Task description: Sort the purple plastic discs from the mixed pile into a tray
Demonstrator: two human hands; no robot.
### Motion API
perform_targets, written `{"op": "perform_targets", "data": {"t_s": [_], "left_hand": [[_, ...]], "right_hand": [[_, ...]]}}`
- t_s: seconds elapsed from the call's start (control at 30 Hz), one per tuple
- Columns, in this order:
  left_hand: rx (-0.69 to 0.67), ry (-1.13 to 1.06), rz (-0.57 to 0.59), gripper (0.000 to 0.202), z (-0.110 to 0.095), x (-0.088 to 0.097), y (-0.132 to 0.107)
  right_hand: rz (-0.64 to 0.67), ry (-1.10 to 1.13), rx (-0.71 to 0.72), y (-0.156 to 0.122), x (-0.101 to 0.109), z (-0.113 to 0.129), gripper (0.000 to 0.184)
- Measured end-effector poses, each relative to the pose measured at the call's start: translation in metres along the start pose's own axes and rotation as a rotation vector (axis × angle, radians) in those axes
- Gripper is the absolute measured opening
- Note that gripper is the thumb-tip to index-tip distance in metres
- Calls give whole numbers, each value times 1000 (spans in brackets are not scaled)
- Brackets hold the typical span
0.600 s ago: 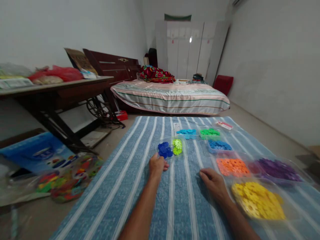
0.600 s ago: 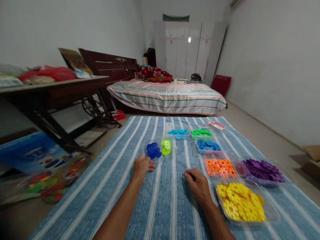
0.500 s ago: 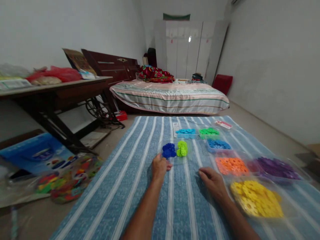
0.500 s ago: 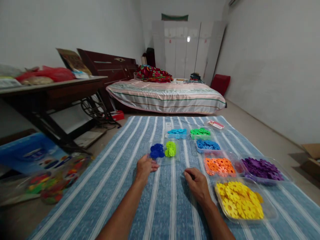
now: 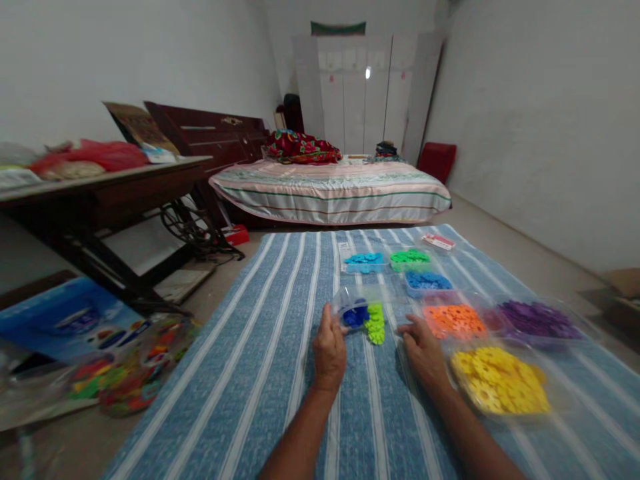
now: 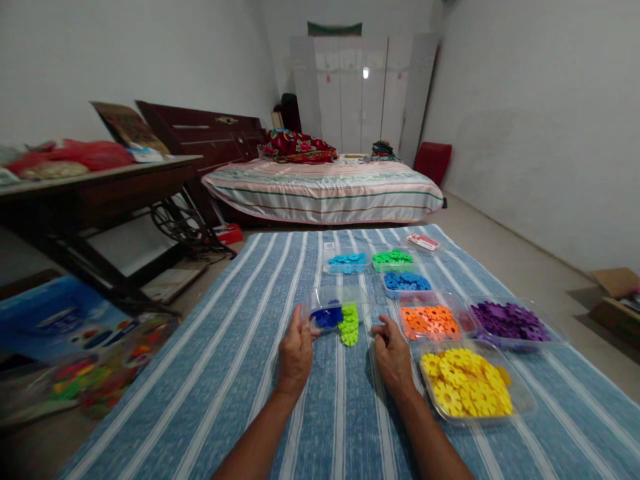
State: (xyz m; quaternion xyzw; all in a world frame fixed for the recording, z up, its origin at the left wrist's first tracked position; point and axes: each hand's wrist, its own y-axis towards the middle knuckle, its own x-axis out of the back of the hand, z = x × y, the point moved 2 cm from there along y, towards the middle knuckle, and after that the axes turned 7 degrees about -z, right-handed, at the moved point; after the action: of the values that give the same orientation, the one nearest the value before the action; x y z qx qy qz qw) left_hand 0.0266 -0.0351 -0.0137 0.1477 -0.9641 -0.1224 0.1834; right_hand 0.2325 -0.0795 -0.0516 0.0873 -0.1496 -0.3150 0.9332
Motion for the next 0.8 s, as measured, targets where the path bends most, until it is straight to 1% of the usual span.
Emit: {"op": "perform_targets", "data": {"t_s": [0.13, 0.3, 0.4, 0.5, 0.6, 0.7, 0.77, 0.8], "left_hand": [[-111, -23, -47, 43, -7, -2, -5], [-220, -36, -2, 43, -10, -5, -9], [-205, 2, -11, 43, -10, -3, -6], [-107, 12, -19, 46, -6, 0, 1], [27, -58, -28, 47, -2, -1, 8], [261, -226, -62, 45, 1, -4, 15], [412, -343, -114, 43, 3, -4, 22], [466, -396, -150, 42, 3, -3, 26]], "right_hand": [[16, -12, 9, 0, 0, 0, 41], [66, 15, -30, 0, -1, 3, 40], [46, 7, -18, 1, -1, 1, 39], [35, 17, 2, 1, -2, -2, 40], [43, 14, 23, 1, -3, -2, 39], [63, 17, 18, 1, -3, 0, 38], [72, 15, 6, 1, -3, 2, 39], [73, 12, 2, 1, -3, 2, 39]]}}
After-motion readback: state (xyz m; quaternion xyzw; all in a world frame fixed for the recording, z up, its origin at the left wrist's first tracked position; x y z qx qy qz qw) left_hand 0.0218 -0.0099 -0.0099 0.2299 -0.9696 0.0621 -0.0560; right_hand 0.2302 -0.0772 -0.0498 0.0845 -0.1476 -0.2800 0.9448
